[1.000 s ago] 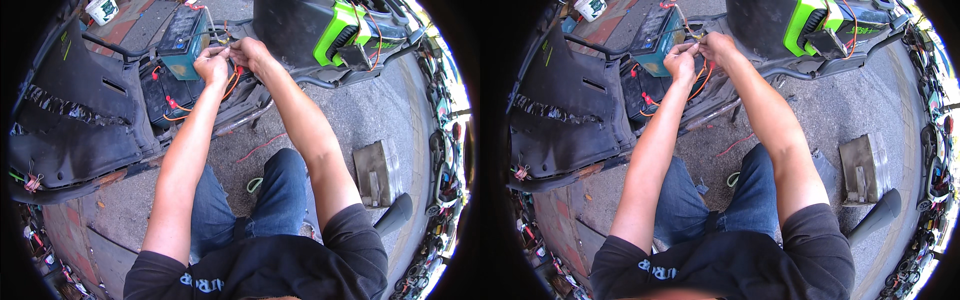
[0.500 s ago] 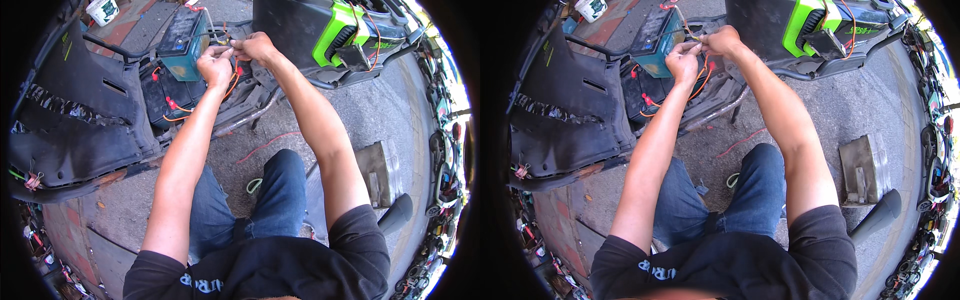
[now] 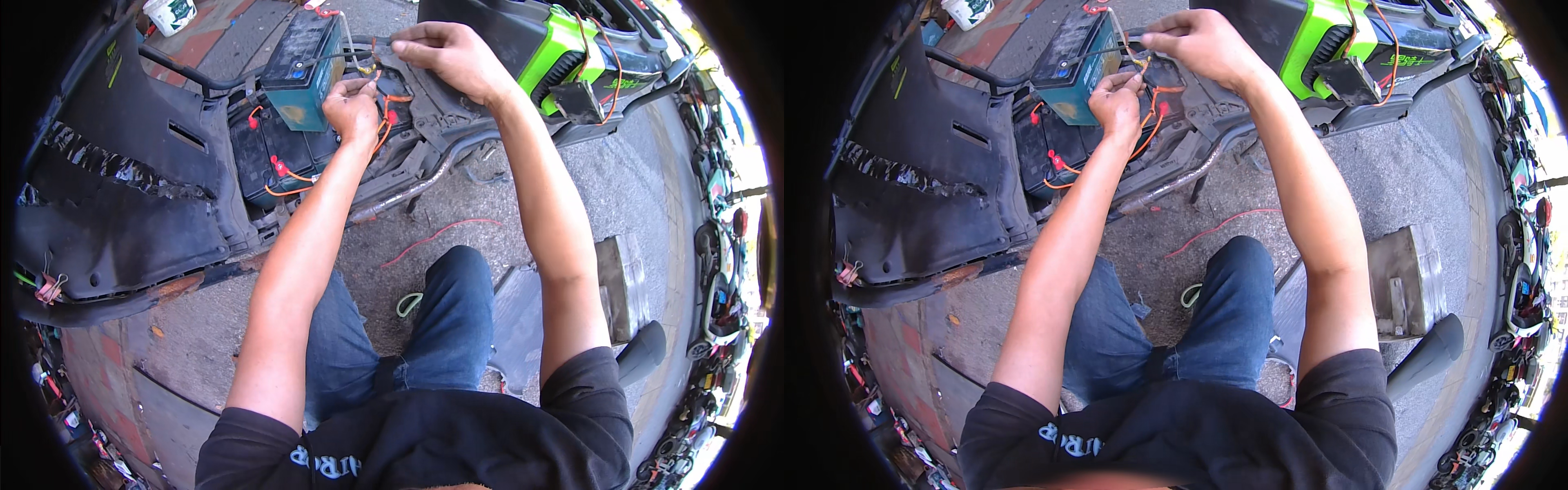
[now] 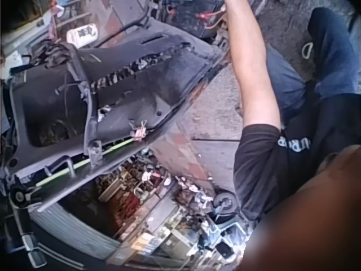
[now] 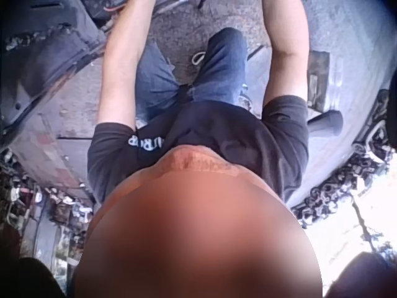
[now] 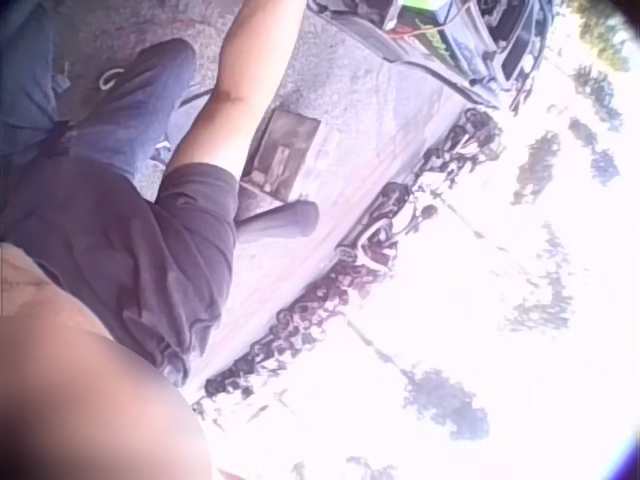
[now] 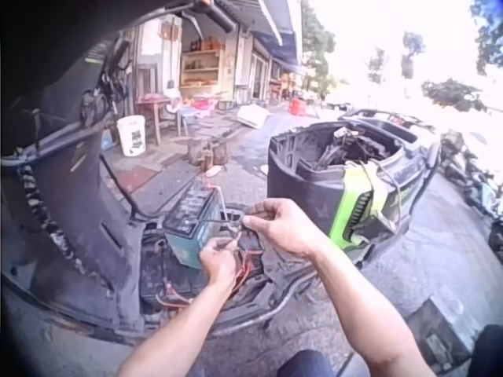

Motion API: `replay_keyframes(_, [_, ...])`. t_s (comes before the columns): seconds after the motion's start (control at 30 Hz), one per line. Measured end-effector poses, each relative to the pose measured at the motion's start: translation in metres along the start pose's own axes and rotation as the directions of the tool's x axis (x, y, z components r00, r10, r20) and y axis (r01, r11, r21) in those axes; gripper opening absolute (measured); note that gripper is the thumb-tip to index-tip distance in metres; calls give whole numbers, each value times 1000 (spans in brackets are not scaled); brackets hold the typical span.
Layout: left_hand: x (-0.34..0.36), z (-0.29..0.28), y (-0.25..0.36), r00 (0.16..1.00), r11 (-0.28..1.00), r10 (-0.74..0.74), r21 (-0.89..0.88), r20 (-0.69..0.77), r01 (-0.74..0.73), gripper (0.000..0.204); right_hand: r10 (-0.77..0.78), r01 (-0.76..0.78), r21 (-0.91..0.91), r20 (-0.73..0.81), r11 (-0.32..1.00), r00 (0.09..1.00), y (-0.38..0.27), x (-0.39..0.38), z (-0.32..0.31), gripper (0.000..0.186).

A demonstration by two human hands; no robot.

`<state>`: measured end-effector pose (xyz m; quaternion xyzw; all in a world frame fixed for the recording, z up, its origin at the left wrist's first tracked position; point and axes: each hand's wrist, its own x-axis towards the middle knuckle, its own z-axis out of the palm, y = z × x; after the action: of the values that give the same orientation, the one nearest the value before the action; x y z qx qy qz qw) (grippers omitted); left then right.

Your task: The person kneels beside a scooter and uses scissors to strip the insulation from an orange wire. They then use a cordless drill to tighten a terminal on the battery and connect the stripped wire to the battery terminal.

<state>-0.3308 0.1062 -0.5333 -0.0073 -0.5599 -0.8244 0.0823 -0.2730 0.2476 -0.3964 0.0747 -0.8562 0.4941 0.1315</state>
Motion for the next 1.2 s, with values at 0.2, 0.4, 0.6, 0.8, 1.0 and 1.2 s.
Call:
replay_keyframes(0.2, [-2, -2, 4, 997, 995, -72, -65, -8, 71, 8, -70, 69, -277, 5, 958, 998, -25, 10, 20, 37])
replay_keyframes(0.4, [-2, -2, 5, 996, 989, -87, -122, 1, 86, 9, 27, -21, -303, 15, 953, 1000, -12, 14, 18, 31])
replay_keyframes(0.6, [-3, -4, 4, 993, 980, -114, -161, 4, 113, 12, 7, 6, -214, 61, 977, 998, 30, 25, 25, 26])
replay_keyframes(0.8, [0, -6, 4, 981, 959, -194, -211, -15, 187, 12, -72, 135, -405, 169, 904, 983, 37, 42, 25, 24])
replay_keyframes(1.0, [-1, -5, 7, 970, 946, -240, -229, -27, 228, 18, -138, 253, -608, 229, 753, 964, 15, 41, 27, 21])
replay_keyframes(1.2, [-2, -5, 9, 960, 935, -277, -219, 47, 280, 27, -230, 355, -750, 272, 558, 935, -4, 39, 39, 23])
